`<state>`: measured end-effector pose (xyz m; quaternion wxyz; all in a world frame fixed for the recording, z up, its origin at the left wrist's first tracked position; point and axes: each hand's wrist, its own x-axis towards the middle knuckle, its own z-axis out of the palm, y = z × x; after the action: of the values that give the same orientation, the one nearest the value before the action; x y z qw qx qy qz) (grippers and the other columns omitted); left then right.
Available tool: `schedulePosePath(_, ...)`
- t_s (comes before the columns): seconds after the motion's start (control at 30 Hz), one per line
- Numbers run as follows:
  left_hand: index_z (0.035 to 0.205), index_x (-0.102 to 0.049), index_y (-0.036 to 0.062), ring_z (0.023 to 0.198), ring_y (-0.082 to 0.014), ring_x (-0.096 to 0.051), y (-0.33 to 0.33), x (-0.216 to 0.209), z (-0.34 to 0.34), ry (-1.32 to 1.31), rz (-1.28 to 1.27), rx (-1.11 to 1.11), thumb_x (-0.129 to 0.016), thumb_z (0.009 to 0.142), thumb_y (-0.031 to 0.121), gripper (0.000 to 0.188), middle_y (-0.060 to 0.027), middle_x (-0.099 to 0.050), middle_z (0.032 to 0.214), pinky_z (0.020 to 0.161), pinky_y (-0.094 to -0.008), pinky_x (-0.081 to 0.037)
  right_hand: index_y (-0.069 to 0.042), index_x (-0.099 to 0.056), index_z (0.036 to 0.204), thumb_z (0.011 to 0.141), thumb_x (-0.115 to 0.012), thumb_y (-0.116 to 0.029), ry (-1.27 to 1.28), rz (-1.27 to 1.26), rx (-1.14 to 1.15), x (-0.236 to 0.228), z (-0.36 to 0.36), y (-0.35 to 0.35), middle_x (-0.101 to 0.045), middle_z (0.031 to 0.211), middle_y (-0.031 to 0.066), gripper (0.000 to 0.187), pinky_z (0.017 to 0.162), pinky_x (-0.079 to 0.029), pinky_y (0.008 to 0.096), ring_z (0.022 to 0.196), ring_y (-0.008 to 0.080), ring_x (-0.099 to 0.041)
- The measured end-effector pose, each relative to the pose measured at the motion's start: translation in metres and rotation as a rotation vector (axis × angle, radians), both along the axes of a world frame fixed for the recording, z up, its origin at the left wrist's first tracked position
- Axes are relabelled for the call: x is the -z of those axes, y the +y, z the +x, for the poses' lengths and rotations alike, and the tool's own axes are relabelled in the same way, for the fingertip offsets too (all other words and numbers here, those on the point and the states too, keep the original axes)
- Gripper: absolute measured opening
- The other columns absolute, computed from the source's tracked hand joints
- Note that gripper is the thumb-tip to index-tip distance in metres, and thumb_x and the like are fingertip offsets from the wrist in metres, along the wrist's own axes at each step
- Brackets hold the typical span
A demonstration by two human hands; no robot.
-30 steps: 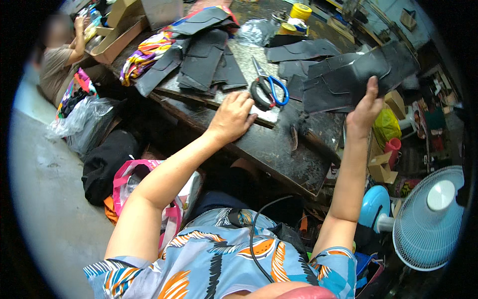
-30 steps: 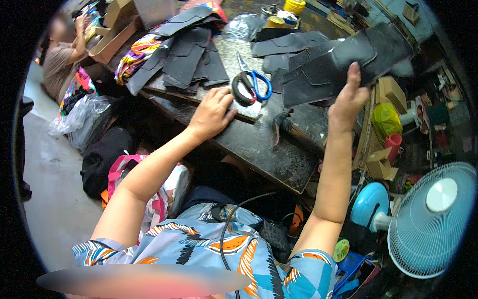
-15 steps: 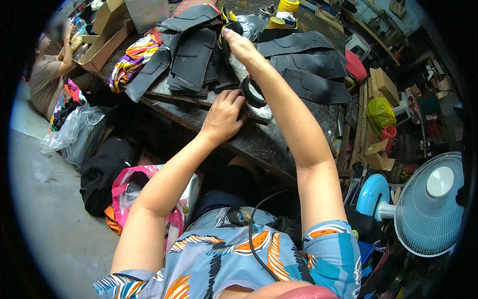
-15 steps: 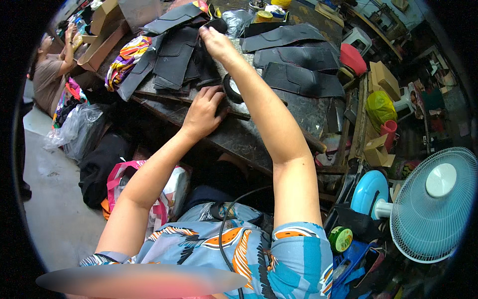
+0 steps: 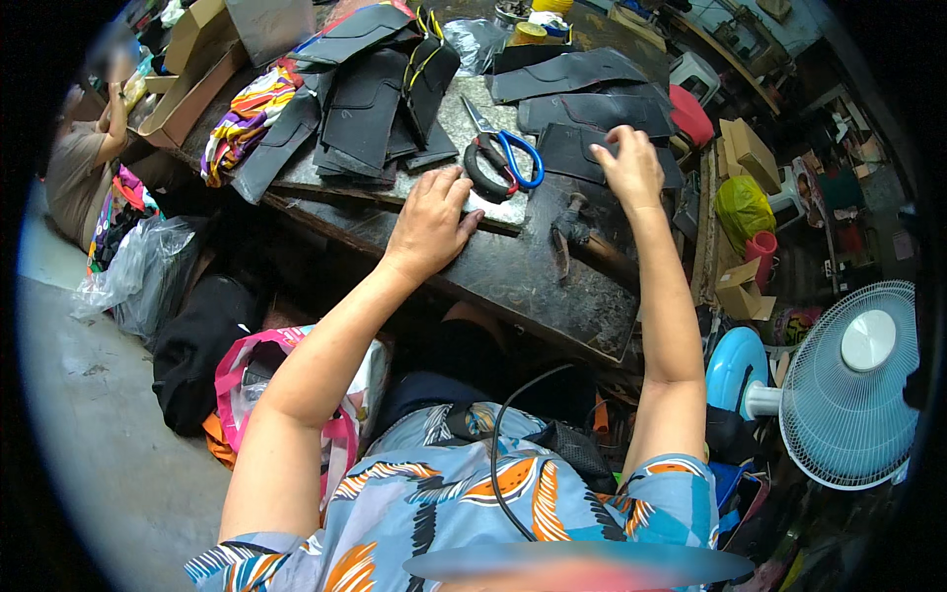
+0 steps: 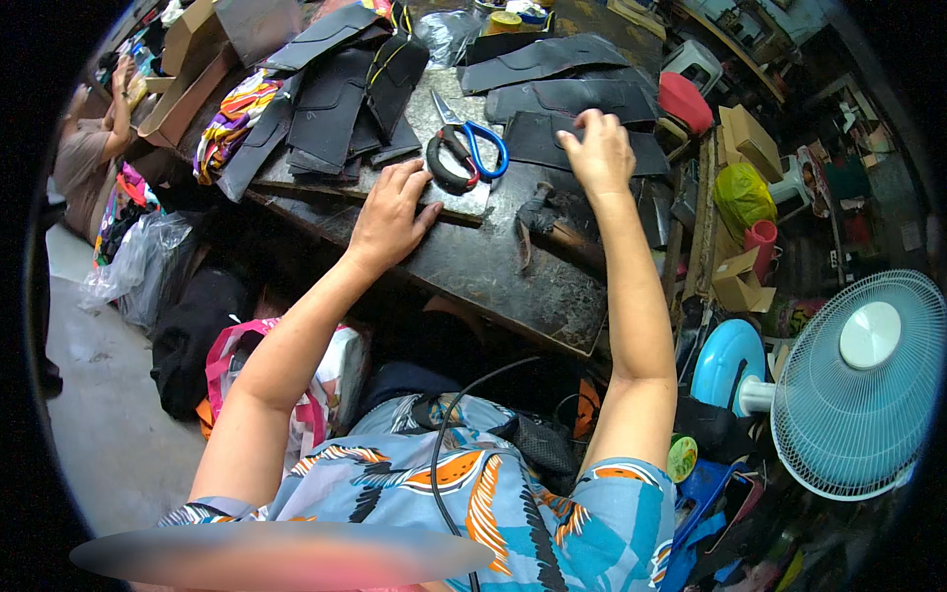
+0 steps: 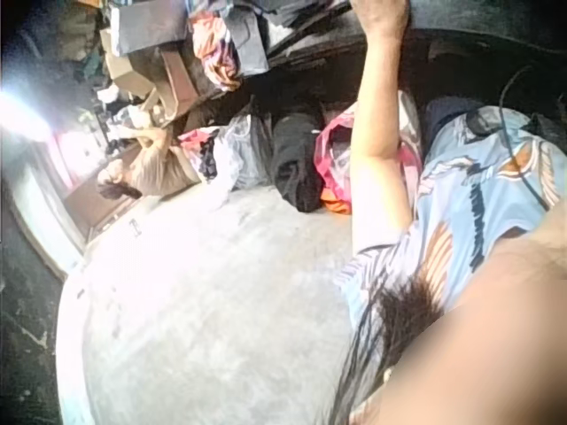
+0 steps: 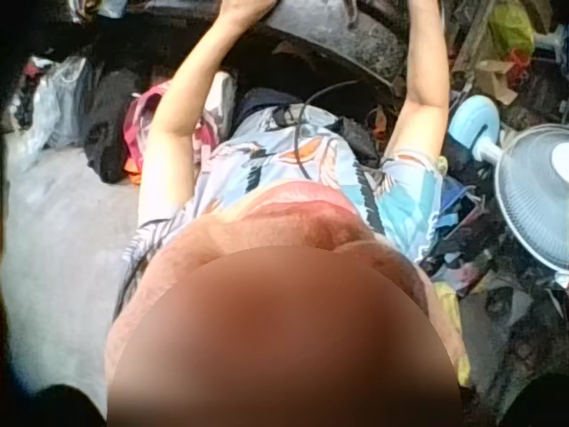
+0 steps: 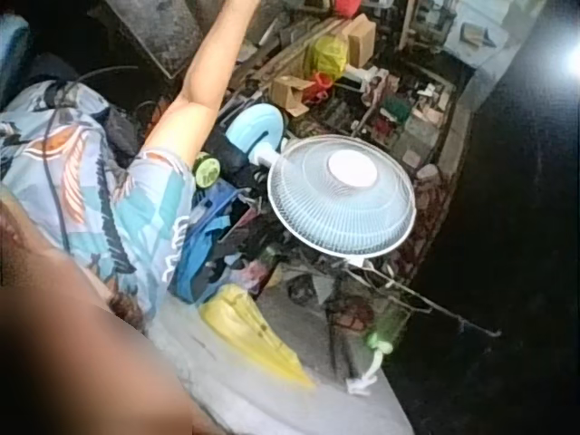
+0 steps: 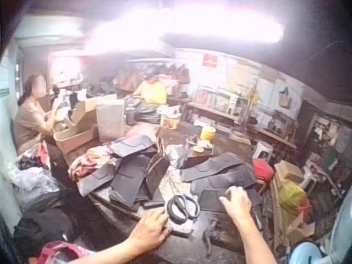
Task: The person applies a yellowish adhesive from a small jar to the edges of black leather pieces using a small brush. The person repeatedly dips the brush into the jar and coats the edges of multiple leather pieces, then places them on the table.
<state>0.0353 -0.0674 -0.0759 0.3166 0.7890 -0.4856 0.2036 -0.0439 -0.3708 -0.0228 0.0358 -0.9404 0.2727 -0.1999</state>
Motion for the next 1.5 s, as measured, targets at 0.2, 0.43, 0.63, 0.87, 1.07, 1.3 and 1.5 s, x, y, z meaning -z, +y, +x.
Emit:
schedulePosePath(0.2,0.113,-0.058,0.0002,0.119,-0.0367,-0.052,0.0,-0.001,0.0,-0.019,0.031,0.001,-0.073,0.084,0.021,0.039,-0.0193,-0.057,0.126,0.104,-0.0449,-0.042,-0.015,-0.036,0.152,0.064,-0.087,-0.046,0.137,0.183,-0.073,0.027,-0.024,-0.041,-0.046,0.146,0.0186,0.106,0.109,-0.041,0.0485,0.134,0.0391,-0.046)
schedulePosePath(0.43,0.112,-0.058,-0.0003,0.119,-0.0359,-0.052,0.0,-0.002,-0.001,-0.03,0.045,0.006,-0.073,0.084,0.021,0.039,-0.019,-0.057,0.125,0.104,-0.0448,-0.042,-0.017,-0.055,0.133,0.065,-0.086,-0.031,-0.169,0.071,-0.096,-0.03,-0.052,-0.015,-0.067,0.12,0.0155,0.076,0.092,-0.051,0.0436,0.11,0.0342,-0.065)
schedulePosePath(0.63,0.125,-0.053,-0.0003,0.116,-0.0356,-0.055,0.004,-0.001,0.001,0.067,-0.065,0.037,-0.073,0.085,0.022,0.049,-0.0197,-0.057,0.124,0.103,-0.0431,-0.044,-0.018,-0.055,0.135,0.067,-0.085,-0.025,-0.388,-0.034,-0.297,-0.107,-0.047,0.024,-0.066,0.123,0.0133,0.075,0.093,-0.052,0.0417,0.108,0.0327,-0.066)
schedulePosePath(0.87,0.129,-0.055,0.0048,0.104,-0.0363,-0.063,0.018,-0.003,0.016,0.764,-0.222,0.13,-0.052,0.099,0.031,0.04,-0.0191,-0.062,0.117,0.095,-0.0377,-0.047,-0.022,-0.06,0.131,0.053,-0.092,-0.013,-0.506,-0.398,-0.785,-0.112,-0.037,0.092,-0.065,0.122,0.0068,0.085,0.095,-0.053,0.0401,0.109,0.0284,-0.065)
schedulePosePath(1.07,0.127,-0.056,0.002,0.107,-0.0326,-0.063,0.013,-0.004,0.01,0.486,-0.226,0.184,-0.055,0.099,0.038,0.045,-0.0196,-0.061,0.117,0.095,-0.0376,-0.048,-0.017,-0.055,0.138,0.068,-0.088,-0.018,-0.783,-0.44,-0.867,-0.135,0.04,0.083,-0.059,0.132,0.0118,0.078,0.101,-0.048,0.0422,0.123,0.0332,-0.055)
schedulePosePath(1.3,0.119,-0.059,-0.0014,0.106,-0.0423,-0.06,0.01,-0.003,0.009,0.429,-0.265,0.13,-0.059,0.097,0.031,0.039,-0.0235,-0.062,0.113,0.093,-0.0423,-0.047,-0.023,-0.046,0.148,0.081,-0.078,-0.044,-0.428,-0.17,-0.85,-0.065,0.192,0.132,-0.045,0.148,0.0186,0.078,0.11,-0.041,0.0445,0.133,0.0404,-0.046)
schedulePosePath(1.5,0.12,-0.059,-0.0012,0.11,-0.0371,-0.061,0.012,-0.002,0.011,0.463,-0.211,0.113,-0.055,0.1,0.029,0.037,-0.0211,-0.063,0.117,0.096,-0.0375,-0.046,-0.026,-0.04,0.152,0.089,-0.063,-0.06,-0.413,0.158,-0.931,-0.028,0.188,0.137,-0.033,0.157,0.0205,0.075,0.112,-0.039,0.0435,0.14,0.038,-0.041)
